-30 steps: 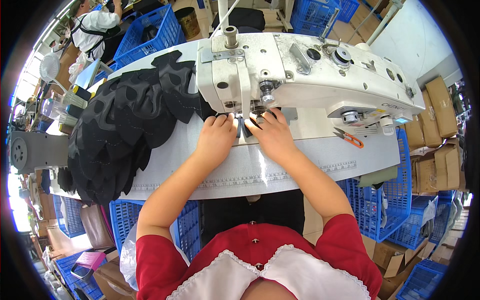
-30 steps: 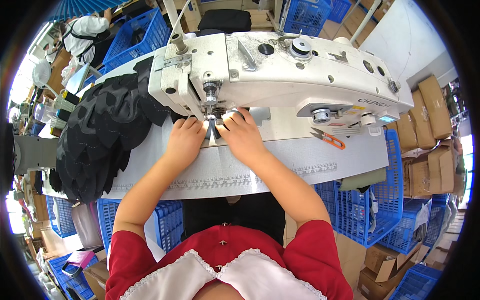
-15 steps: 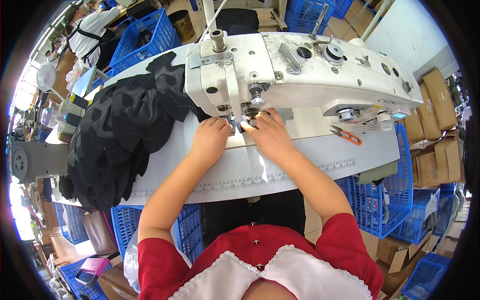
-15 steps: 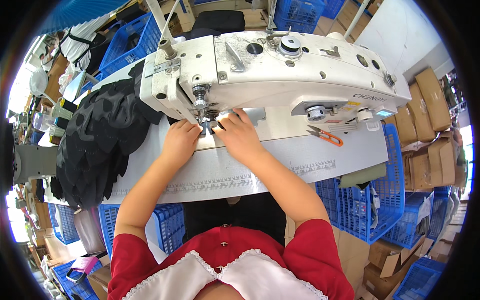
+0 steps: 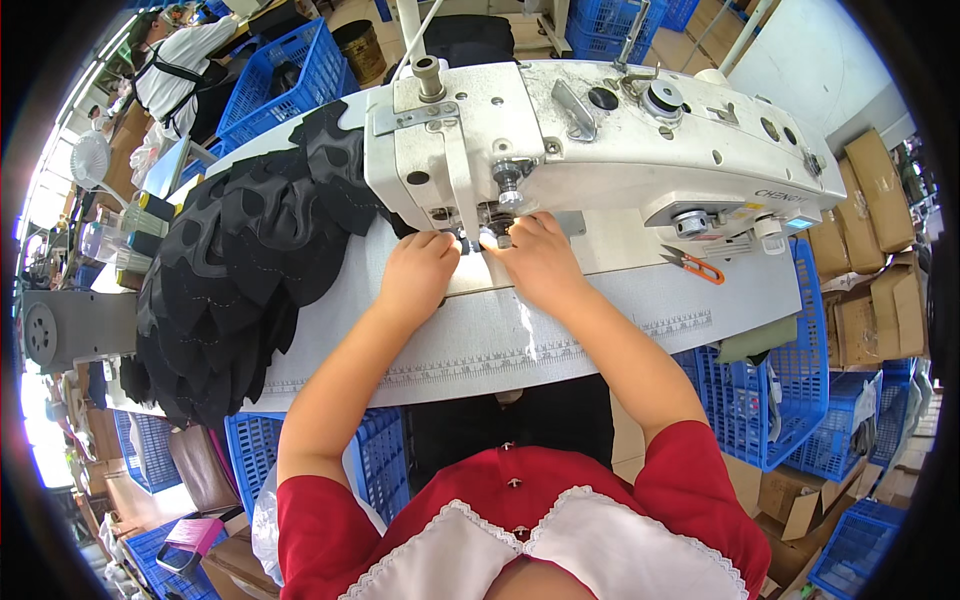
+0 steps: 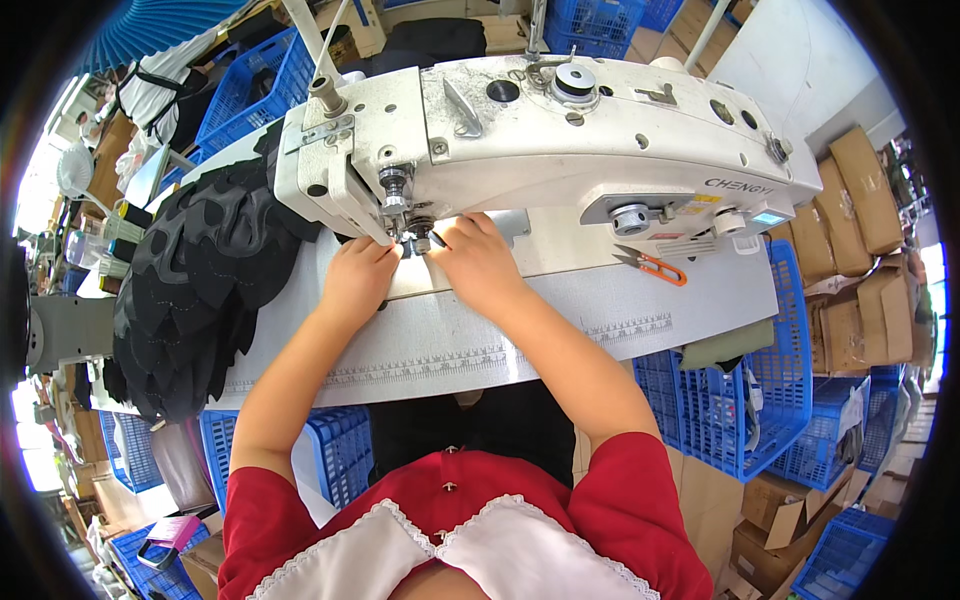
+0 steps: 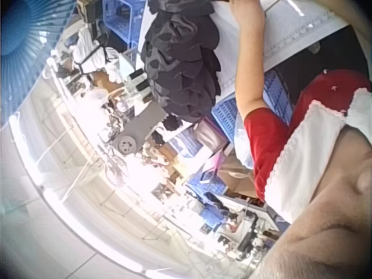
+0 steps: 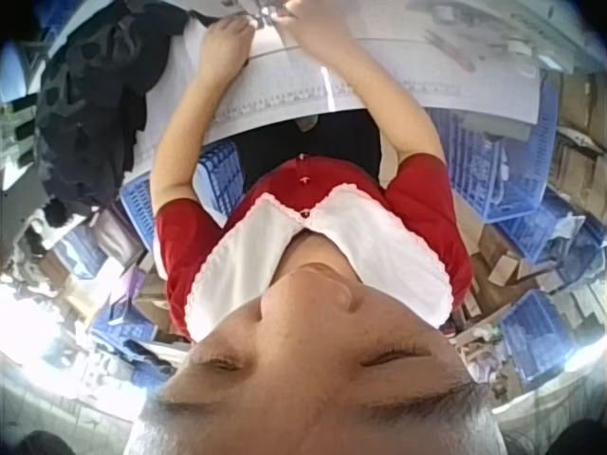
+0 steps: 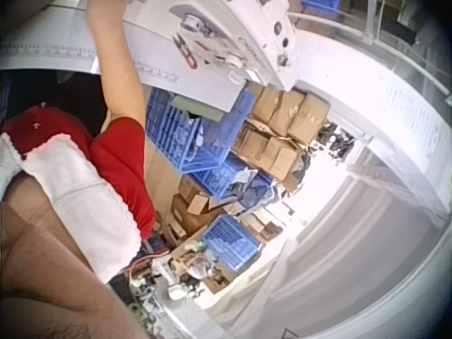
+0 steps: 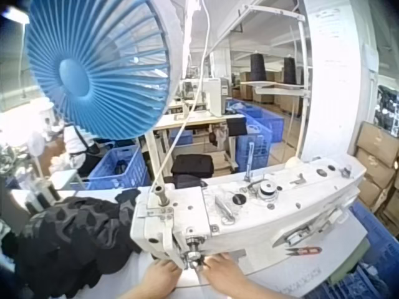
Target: The person sews fabric pieces together using a sewing machine and places the completed pieces into a plastic bag in a basket.
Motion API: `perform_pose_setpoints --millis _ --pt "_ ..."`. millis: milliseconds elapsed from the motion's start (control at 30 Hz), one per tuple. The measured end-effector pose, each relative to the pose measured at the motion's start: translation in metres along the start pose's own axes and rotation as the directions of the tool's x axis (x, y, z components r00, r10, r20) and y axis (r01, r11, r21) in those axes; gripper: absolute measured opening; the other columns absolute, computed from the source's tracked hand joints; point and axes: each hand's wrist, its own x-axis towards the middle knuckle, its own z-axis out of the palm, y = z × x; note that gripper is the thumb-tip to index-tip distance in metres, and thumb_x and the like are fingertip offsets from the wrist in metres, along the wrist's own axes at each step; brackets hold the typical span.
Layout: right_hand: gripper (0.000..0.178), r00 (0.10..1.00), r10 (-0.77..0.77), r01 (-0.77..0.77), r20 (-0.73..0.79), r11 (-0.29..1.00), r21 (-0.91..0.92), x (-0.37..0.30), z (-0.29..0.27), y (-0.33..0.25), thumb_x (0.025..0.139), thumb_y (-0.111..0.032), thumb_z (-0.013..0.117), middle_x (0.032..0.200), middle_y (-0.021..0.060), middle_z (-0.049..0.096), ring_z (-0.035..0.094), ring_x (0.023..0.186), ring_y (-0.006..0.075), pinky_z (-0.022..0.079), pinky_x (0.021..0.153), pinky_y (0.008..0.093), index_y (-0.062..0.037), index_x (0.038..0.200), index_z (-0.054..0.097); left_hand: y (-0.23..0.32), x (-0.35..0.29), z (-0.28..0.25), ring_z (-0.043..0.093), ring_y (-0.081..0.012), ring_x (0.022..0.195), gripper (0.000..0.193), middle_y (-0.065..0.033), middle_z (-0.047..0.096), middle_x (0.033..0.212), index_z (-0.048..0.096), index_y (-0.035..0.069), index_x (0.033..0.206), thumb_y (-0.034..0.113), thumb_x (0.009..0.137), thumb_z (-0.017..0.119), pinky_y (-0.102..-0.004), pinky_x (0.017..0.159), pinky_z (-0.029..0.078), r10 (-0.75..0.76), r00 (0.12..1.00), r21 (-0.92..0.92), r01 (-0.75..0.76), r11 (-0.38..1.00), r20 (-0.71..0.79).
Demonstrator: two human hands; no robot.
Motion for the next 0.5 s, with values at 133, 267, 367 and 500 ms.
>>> perform_pose_setpoints --millis 133,267,367,500 --pt "0.018 1.0 0.012 -0.012 -0.012 1.0 -0.007 0.001 0.003 0.001 0.072 -0.011 0.06 0.089 0.0037 0.063 0.057 0.098 0.0222 0.04 0.101 0.0388 -0.0132 0.084 0.073 0.0 0.003 0.0 0.061 -0.0251 0.091 0.01 -0.0071 0.063 0.094 0.062 0.002 0.079 0.008 0.071 0.059 -0.0376 0.08 0.05 0.007 1.0 0.019 -0.007 1.0 -0.004" --pt "0.017 1.0 0.011 -0.01 -0.026 1.0 0.019 0.002 0.004 0.001 0.071 -0.01 0.06 0.088 0.0037 0.063 0.057 0.098 0.0226 0.041 0.099 0.0384 -0.0129 0.082 0.073 -0.004 0.002 0.002 0.06 -0.0257 0.089 0.008 -0.0079 0.062 0.092 0.06 0.002 0.077 0.008 0.071 0.059 -0.0379 0.078 0.05 -0.023 1.0 0.011 0.023 1.0 0.016" --pt "0.016 0.999 0.023 -0.022 -0.027 0.999 0.03 0.002 0.004 0.002 0.07 -0.01 0.06 0.086 0.0038 0.062 0.057 0.097 0.0227 0.042 0.097 0.0382 -0.0124 0.079 0.072 -0.007 0.002 0.003 0.06 -0.026 0.089 0.008 -0.0088 0.061 0.092 0.061 0.002 0.075 0.007 0.07 0.06 -0.0378 0.077 0.05 0.006 1.0 0.03 -0.006 1.0 0.019" --pt "0.014 1.0 0.026 -0.026 -0.009 1.0 0.016 0.003 0.005 0.001 0.069 -0.009 0.06 0.083 0.0038 0.061 0.057 0.096 0.0229 0.042 0.095 0.0379 -0.0117 0.076 0.072 -0.01 0.003 0.003 0.06 -0.0262 0.089 0.007 -0.0092 0.061 0.092 0.062 0.001 0.075 0.007 0.071 0.061 -0.0377 0.076 0.05 -0.004 0.998 0.066 0.0 0.998 0.056"
